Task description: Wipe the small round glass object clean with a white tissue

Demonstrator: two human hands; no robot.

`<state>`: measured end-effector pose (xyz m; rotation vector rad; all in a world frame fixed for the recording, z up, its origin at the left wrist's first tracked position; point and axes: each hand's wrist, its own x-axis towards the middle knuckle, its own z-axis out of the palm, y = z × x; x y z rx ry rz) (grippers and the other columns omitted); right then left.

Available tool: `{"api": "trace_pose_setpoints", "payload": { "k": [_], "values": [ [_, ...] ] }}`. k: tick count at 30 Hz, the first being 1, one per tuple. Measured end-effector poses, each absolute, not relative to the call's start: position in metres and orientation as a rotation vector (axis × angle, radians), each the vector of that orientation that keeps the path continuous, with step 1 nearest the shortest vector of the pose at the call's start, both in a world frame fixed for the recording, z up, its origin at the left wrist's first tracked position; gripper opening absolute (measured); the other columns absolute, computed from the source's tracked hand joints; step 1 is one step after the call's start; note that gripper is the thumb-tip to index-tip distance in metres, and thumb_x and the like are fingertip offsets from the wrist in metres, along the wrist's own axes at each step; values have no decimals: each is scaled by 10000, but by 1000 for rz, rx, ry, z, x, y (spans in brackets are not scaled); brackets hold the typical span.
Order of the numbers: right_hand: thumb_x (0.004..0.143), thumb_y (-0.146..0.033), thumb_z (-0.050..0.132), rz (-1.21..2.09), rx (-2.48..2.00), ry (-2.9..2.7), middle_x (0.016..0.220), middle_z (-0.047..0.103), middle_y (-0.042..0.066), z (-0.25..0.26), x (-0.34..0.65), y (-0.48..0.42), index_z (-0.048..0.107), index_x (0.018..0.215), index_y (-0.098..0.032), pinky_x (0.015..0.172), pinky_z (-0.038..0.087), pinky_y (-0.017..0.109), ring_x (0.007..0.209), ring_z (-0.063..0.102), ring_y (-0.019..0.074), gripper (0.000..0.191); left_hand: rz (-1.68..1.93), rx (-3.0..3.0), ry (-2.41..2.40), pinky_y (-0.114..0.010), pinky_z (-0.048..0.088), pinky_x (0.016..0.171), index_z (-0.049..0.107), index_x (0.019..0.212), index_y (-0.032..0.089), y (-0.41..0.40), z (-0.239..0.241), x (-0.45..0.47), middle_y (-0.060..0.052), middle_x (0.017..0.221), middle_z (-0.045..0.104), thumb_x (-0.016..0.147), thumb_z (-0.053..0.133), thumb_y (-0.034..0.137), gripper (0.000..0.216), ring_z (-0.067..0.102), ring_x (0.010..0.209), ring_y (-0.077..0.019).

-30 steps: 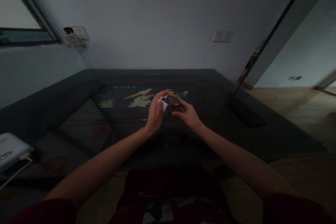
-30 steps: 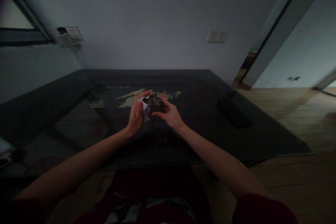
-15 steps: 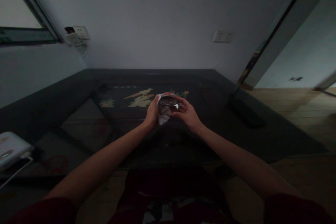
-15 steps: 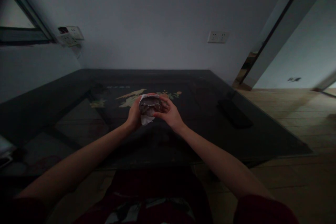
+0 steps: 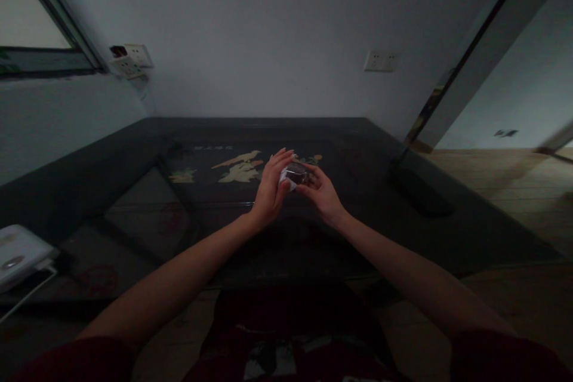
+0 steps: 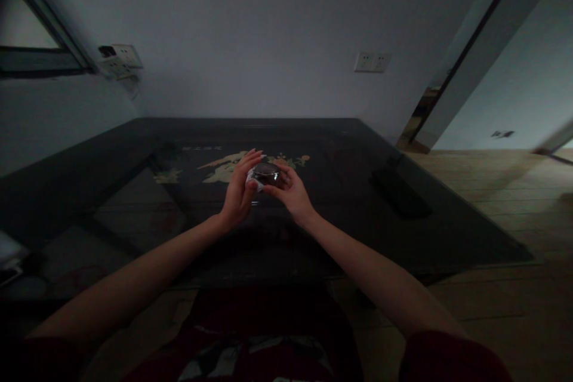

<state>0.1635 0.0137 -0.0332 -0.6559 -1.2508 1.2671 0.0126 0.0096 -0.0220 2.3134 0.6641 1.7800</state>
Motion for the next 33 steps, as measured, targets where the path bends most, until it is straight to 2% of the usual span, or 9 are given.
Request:
{"api": "trace_pose_setpoints", "payload": {
  "k": [4,7,10,13,16,20,24,27,33],
  "values": [
    [529,-357,871,1284,-663,-1271,1093,664,24,-34,163,12,498,998,-260,981,490,412,1048,636,214,606,1773,1994,701,-440,339,1091,548,1228,202,10,-21,14,-125,1318,565,957,339,511,461,487,1270,-238],
    [500,-312,889,1275,-635,-1332,1034,652,10,-33,163,10,479,969,-263,938,516,397,1003,646,209,625,1686,1565,688,-399,464,968,618,1093,183,11,-19,17,-111,1178,654,952,316,520,474,623,1074,-226],
    [466,-285,902,1266,-618,-1388,1016,635,12,-32,162,9,472,963,-262,917,526,389,1003,643,215,657,1512,1269,680,-393,516,880,644,1002,168,13,-18,18,-90,1042,708,933,330,514,473,667,962,-229],
    [452,-296,907,1252,-640,-1406,1020,630,22,-32,162,9,475,976,-258,931,517,396,1020,635,225,681,1486,1196,698,-383,521,861,640,1009,164,12,-18,20,-85,1030,708,930,338,501,459,666,951,-225],
    [473,-329,901,1242,-668,-1380,1024,634,23,-33,162,10,468,976,-262,940,512,403,1012,639,224,667,1644,1358,720,-376,491,906,615,1062,185,7,-20,21,-88,1099,675,946,333,516,450,643,984,-209],
    [492,-352,892,1243,-669,-1300,1054,644,22,-33,161,10,464,973,-264,975,494,405,1023,640,213,649,1837,1803,768,-402,389,1033,548,1188,215,4,-25,20,-109,1239,587,959,315,527,452,549,1153,-217],
    [543,-390,865,1233,-685,-1278,1079,653,28,-32,161,10,472,969,-259,993,482,422,1044,635,217,595,1848,2114,745,-453,310,1093,511,1251,220,5,-26,16,-126,1329,521,942,337,553,486,451,1268,-248],
    [527,-393,873,1226,-680,-1289,1070,646,28,-32,162,9,463,969,-261,974,497,429,1025,642,223,618,1825,1978,741,-416,360,1060,531,1234,216,6,-24,16,-120,1293,552,949,324,541,479,501,1214,-232],
    [455,-362,907,1192,-665,-1402,1011,627,26,-30,163,6,440,964,-264,908,539,405,974,652,219,698,1589,1339,719,-381,505,881,628,1041,180,13,-19,19,-85,1044,690,917,359,543,469,649,962,-228]
  ]
}}
